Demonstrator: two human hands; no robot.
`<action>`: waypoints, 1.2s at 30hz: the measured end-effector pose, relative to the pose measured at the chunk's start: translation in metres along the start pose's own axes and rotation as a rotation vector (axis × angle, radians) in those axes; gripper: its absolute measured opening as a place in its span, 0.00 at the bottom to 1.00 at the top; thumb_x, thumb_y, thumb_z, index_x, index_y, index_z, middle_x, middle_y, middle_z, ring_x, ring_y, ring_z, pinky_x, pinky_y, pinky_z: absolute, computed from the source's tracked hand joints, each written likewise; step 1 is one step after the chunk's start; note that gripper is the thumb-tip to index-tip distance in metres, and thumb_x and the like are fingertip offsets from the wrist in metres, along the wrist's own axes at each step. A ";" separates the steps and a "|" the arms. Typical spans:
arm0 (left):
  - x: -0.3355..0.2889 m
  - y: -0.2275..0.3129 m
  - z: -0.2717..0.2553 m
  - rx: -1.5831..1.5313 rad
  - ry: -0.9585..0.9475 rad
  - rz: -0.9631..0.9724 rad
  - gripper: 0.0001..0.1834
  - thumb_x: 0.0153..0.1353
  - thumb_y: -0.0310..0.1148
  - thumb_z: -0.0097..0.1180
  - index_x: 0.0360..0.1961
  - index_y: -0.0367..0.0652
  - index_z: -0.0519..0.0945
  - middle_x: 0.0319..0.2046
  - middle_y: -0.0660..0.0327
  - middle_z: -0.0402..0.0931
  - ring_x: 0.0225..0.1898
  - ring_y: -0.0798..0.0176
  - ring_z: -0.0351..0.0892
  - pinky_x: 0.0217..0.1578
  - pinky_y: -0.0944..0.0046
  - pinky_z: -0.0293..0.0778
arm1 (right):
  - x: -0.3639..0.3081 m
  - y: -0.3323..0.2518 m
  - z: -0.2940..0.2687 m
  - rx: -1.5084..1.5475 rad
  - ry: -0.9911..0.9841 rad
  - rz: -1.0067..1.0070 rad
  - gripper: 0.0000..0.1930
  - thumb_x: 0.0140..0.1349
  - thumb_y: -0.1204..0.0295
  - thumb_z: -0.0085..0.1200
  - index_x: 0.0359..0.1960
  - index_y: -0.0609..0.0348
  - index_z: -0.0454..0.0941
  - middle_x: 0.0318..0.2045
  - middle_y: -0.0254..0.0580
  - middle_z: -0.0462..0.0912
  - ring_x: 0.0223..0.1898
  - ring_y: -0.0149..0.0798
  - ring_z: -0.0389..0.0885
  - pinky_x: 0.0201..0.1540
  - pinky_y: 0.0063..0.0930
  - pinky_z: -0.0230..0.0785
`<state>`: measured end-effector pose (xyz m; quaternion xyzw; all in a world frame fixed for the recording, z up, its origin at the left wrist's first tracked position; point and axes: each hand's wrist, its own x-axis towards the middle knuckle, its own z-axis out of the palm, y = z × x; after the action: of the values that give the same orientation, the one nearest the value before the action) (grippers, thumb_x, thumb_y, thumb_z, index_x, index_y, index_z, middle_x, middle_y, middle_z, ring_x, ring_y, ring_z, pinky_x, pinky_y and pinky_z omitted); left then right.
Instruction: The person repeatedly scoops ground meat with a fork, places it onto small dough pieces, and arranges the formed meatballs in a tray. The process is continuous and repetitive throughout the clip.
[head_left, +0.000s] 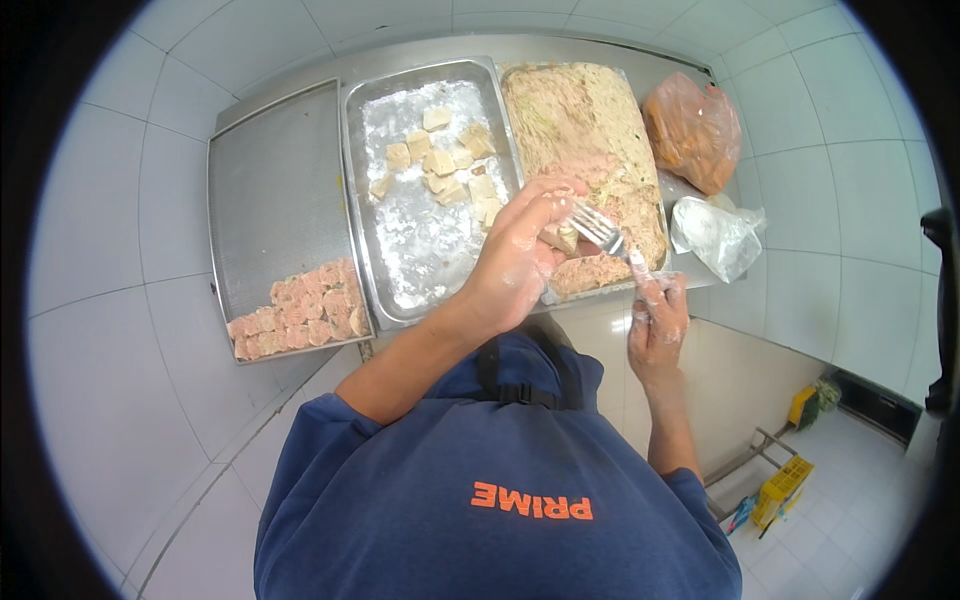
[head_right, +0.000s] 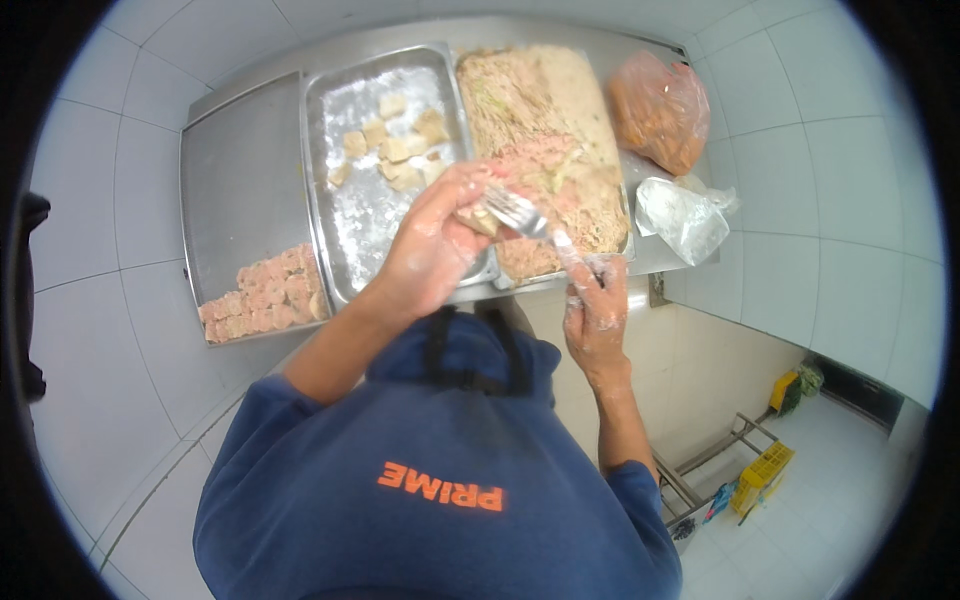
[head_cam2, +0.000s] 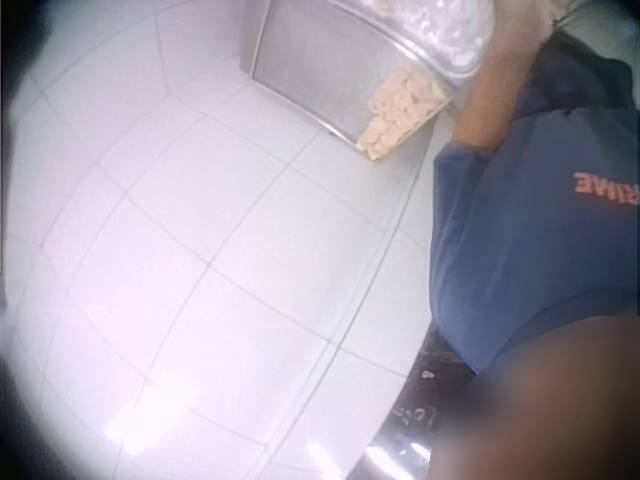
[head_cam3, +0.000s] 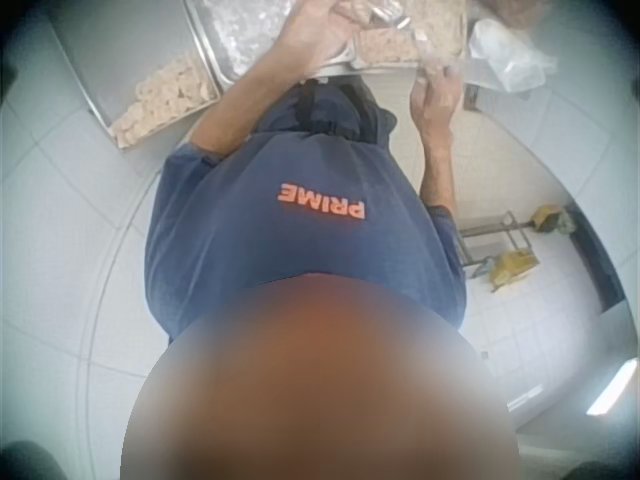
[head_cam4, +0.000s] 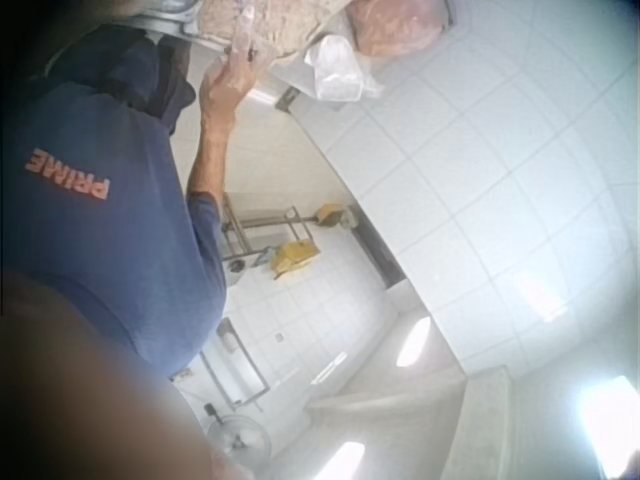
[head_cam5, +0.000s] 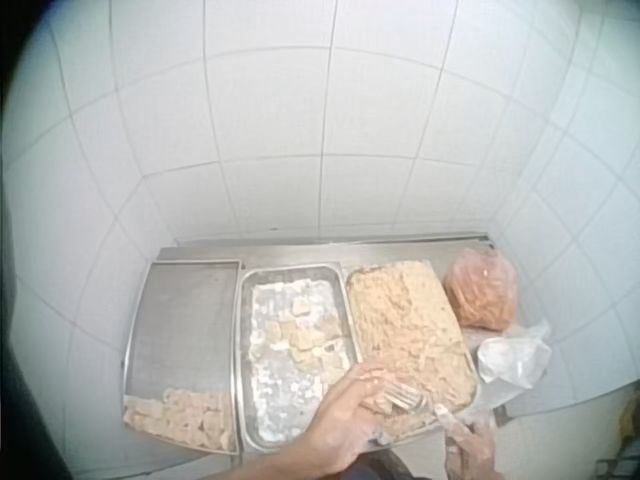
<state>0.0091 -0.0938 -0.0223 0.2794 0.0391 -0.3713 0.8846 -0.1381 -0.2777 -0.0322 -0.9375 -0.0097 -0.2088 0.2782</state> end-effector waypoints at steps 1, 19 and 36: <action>-0.001 -0.002 0.000 -0.015 -0.019 0.000 0.14 0.80 0.35 0.45 0.55 0.37 0.75 0.47 0.51 0.80 0.52 0.57 0.81 0.59 0.52 0.78 | -0.001 -0.004 0.004 0.021 -0.005 0.006 0.29 0.56 0.93 0.45 0.61 0.67 0.82 0.35 0.44 0.71 0.36 0.39 0.70 0.37 0.30 0.66; 0.001 0.009 -0.001 0.188 0.000 0.096 0.19 0.80 0.48 0.47 0.38 0.46 0.81 0.32 0.62 0.80 0.32 0.71 0.78 0.30 0.67 0.73 | -0.004 -0.008 0.003 -0.004 0.023 -0.023 0.29 0.53 0.90 0.53 0.58 0.58 0.86 0.35 0.45 0.73 0.37 0.48 0.70 0.44 0.38 0.68; -0.017 0.070 -0.030 0.864 -0.329 0.025 0.34 0.83 0.53 0.35 0.31 0.40 0.84 0.27 0.60 0.84 0.30 0.68 0.82 0.38 0.66 0.78 | 0.051 -0.009 -0.026 -0.054 -0.143 -0.333 0.26 0.51 0.84 0.60 0.54 0.51 0.89 0.33 0.44 0.71 0.35 0.47 0.69 0.36 0.37 0.63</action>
<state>0.0484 -0.0269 -0.0102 0.5602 -0.2632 -0.3821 0.6862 -0.1029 -0.2887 0.0123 -0.9426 -0.1787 -0.1850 0.2130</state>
